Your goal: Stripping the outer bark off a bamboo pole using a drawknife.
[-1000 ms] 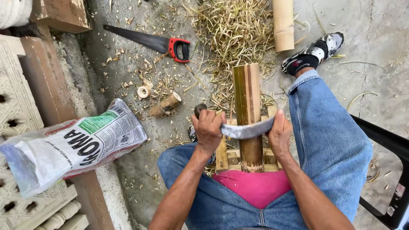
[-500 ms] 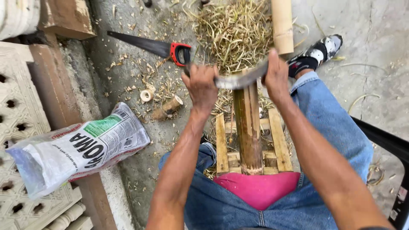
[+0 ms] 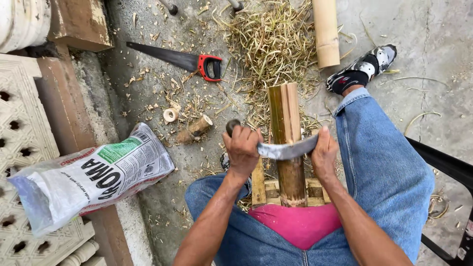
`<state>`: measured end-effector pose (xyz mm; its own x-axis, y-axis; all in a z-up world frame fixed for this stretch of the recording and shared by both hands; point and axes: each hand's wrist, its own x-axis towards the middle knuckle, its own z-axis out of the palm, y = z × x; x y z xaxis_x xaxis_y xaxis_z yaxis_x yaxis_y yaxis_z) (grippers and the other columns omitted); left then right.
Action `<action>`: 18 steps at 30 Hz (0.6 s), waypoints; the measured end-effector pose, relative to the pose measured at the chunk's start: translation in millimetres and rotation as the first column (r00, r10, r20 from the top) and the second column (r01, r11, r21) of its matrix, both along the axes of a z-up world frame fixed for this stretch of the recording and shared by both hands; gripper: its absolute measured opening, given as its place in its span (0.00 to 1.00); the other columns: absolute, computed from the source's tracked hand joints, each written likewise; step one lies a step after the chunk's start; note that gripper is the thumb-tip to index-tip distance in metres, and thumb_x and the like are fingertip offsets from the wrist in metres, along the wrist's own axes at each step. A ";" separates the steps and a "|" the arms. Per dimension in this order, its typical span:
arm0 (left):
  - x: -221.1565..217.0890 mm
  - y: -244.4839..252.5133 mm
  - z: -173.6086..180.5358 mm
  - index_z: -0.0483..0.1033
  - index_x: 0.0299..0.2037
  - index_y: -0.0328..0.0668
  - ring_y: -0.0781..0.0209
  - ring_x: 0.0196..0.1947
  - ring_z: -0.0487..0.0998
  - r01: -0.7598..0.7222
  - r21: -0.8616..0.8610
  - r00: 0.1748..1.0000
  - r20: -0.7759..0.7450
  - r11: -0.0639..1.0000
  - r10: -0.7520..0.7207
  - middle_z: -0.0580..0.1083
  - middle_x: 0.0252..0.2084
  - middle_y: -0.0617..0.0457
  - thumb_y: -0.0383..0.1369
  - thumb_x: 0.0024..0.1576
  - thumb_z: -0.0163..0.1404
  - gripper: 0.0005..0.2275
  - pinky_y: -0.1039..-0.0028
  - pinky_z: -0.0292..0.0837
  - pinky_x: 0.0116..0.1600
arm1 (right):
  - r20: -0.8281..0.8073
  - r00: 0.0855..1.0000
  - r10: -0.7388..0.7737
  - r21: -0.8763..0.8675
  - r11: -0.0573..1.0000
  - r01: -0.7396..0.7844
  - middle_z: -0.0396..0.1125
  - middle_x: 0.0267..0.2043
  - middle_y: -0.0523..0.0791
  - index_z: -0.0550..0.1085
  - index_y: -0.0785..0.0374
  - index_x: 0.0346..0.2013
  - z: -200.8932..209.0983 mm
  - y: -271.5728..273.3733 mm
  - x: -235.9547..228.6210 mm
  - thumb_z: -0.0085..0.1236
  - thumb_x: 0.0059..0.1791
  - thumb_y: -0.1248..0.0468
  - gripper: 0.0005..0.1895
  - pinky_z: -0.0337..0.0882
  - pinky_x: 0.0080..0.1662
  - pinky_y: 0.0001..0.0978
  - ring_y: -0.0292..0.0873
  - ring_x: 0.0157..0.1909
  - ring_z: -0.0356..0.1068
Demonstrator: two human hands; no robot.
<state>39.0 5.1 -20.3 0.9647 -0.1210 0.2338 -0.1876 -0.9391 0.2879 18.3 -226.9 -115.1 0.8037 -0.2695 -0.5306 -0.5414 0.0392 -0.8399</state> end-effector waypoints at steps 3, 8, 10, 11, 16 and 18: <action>45.2 5.2 -2.2 0.72 0.26 0.45 0.58 0.34 0.66 -0.017 0.016 0.997 0.078 1.000 0.016 0.68 0.26 0.55 0.33 0.63 0.55 0.12 0.61 0.54 0.44 | 0.111 0.993 0.041 0.008 0.999 -0.042 0.53 0.17 0.39 0.61 0.57 0.19 -9.3 6.1 56.6 0.36 0.61 0.49 0.28 0.54 0.20 0.35 0.35 0.18 0.53; 114.8 9.6 -4.1 0.72 0.26 0.46 0.57 0.35 0.67 -0.041 0.036 0.995 0.097 0.999 0.037 0.69 0.27 0.55 0.32 0.62 0.54 0.11 0.61 0.54 0.44 | 0.286 0.949 0.134 -0.053 0.991 -0.124 0.57 0.18 0.39 0.62 0.59 0.21 11.5 14.6 149.4 0.36 0.62 0.46 0.30 0.55 0.22 0.33 0.35 0.18 0.56; 120.7 6.3 -0.2 0.73 0.26 0.47 0.56 0.36 0.67 -0.058 0.044 0.992 0.112 0.997 0.053 0.69 0.27 0.55 0.32 0.60 0.54 0.10 0.61 0.53 0.43 | 0.356 0.918 0.175 -0.023 0.984 -0.179 0.58 0.18 0.40 0.63 0.60 0.22 24.0 13.4 161.8 0.35 0.61 0.46 0.29 0.57 0.21 0.32 0.35 0.17 0.59; 117.9 4.9 -1.1 0.73 0.26 0.46 0.57 0.36 0.67 -0.071 0.035 0.990 0.125 0.997 0.066 0.69 0.27 0.56 0.33 0.61 0.55 0.10 0.61 0.53 0.44 | 0.253 0.956 0.149 0.050 0.985 -0.167 0.56 0.18 0.40 0.63 0.61 0.23 24.1 12.2 161.5 0.37 0.61 0.46 0.28 0.55 0.22 0.33 0.35 0.17 0.56; 38.7 -4.3 18.3 0.74 0.28 0.47 0.55 0.37 0.67 -0.046 -0.008 0.997 0.058 0.999 0.047 0.69 0.28 0.55 0.32 0.60 0.55 0.08 0.60 0.53 0.45 | 0.304 0.926 0.223 -0.223 0.962 -0.158 0.55 0.21 0.40 0.64 0.63 0.26 -16.9 0.0 62.7 0.38 0.63 0.47 0.28 0.55 0.28 0.36 0.37 0.25 0.53; -4.4 -9.0 22.8 0.72 0.26 0.45 0.55 0.35 0.67 -0.006 -0.004 1.000 0.003 1.000 0.006 0.69 0.28 0.55 0.33 0.60 0.57 0.11 0.60 0.53 0.45 | 0.034 0.997 0.076 -0.115 0.991 -0.071 0.53 0.20 0.39 0.64 0.62 0.21 -21.9 -4.7 -4.4 0.39 0.61 0.47 0.30 0.53 0.28 0.38 0.35 0.25 0.51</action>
